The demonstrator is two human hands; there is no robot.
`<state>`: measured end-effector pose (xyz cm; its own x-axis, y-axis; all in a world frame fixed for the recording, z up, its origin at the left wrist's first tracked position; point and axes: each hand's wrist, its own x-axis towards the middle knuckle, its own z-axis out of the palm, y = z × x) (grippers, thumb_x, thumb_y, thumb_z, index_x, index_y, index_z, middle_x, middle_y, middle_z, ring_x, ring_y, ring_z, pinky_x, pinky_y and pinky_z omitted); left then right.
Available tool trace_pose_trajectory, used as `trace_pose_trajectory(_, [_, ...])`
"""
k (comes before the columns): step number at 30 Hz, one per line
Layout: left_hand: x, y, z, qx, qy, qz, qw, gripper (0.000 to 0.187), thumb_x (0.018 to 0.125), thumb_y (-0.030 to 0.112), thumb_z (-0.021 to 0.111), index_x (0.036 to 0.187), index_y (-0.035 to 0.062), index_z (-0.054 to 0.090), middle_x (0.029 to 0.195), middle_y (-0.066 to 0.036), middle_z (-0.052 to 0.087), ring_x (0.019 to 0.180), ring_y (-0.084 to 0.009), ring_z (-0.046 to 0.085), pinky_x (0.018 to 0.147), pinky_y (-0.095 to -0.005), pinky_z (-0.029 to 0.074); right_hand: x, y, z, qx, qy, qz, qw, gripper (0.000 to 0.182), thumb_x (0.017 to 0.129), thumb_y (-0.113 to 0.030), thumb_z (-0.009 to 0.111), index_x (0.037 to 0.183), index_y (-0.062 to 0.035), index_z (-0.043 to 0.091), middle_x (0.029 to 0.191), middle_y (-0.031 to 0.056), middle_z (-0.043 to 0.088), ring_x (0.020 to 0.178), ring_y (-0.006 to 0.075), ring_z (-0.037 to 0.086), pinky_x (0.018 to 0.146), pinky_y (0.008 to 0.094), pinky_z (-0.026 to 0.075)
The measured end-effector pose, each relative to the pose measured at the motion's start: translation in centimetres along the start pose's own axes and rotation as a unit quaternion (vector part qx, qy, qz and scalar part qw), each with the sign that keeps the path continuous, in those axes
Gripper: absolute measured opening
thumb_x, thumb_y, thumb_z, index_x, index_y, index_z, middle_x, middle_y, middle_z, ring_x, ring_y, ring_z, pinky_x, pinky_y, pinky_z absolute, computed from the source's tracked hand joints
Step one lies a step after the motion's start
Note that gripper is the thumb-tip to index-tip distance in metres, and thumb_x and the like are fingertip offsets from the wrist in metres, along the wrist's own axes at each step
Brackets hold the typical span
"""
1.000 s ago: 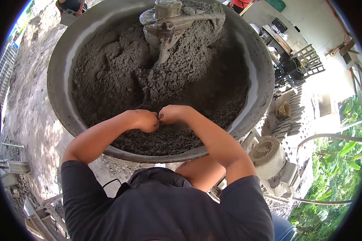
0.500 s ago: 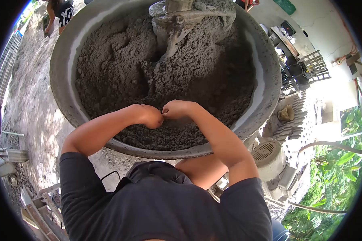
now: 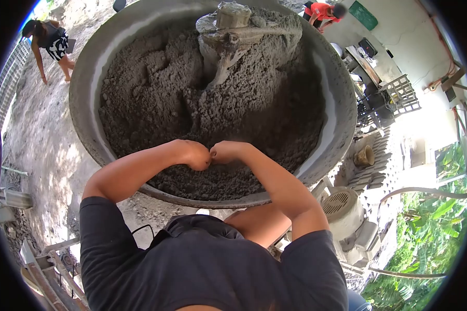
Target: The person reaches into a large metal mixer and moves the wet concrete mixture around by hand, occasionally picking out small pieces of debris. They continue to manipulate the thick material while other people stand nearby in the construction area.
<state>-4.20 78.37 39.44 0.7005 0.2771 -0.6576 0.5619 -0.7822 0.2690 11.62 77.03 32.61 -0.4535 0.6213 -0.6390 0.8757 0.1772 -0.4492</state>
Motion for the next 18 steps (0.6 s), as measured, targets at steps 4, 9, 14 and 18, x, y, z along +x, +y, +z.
trace_pose_trajectory(4, [-0.2, 0.2, -0.1, 0.003, -0.002, 0.004, 1.000, 0.036, 0.084, 0.023, 0.044, 0.106, 0.0036, 0.064, 0.110, -0.016, 0.062, 0.102, -0.0326, 0.059, 0.086, -0.0419, 0.046, -0.1, -0.4, 0.1, -0.013, -0.010, 0.001, 1.000, 0.035, 0.083, -0.034, 0.056, 0.106, -0.0077, 0.064, 0.101, 0.0141, 0.065, 0.095, 0.0305, 0.061, 0.081, 0.0379, 0.047])
trace_pose_trajectory(9, [-0.5, 0.4, -0.3, 0.004, -0.005, 0.007, 1.000, 0.035, 0.084, 0.022, 0.045, 0.105, 0.0037, 0.065, 0.109, -0.015, 0.062, 0.102, -0.0320, 0.059, 0.085, -0.0416, 0.046, 0.0, -0.9, 0.2, -0.045, -0.030, 0.017, 0.998, 0.038, 0.082, -0.035, 0.056, 0.106, -0.0064, 0.063, 0.102, 0.0157, 0.065, 0.096, 0.0313, 0.061, 0.082, 0.0389, 0.047])
trace_pose_trajectory(14, [0.1, 0.1, 0.1, 0.009, -0.003, 0.016, 1.000, 0.034, 0.082, 0.021, 0.046, 0.104, 0.0043, 0.065, 0.108, -0.014, 0.063, 0.101, -0.0318, 0.060, 0.083, -0.0412, 0.046, 0.0, -1.3, 0.6, -0.054, -0.016, 0.019, 0.998, 0.038, 0.082, -0.034, 0.056, 0.103, -0.0036, 0.063, 0.101, 0.0173, 0.065, 0.096, 0.0324, 0.061, 0.082, 0.0392, 0.047])
trace_pose_trajectory(18, [0.3, 0.2, -0.1, 0.010, -0.022, 0.003, 1.000, 0.034, 0.081, 0.020, 0.046, 0.105, 0.0053, 0.066, 0.108, -0.014, 0.063, 0.101, -0.0311, 0.060, 0.083, -0.0413, 0.047, -0.3, -1.8, 0.6, -0.048, -0.004, 0.013, 0.999, 0.035, 0.082, -0.032, 0.056, 0.099, -0.0023, 0.064, 0.100, 0.0177, 0.065, 0.095, 0.0327, 0.061, 0.081, 0.0395, 0.047])
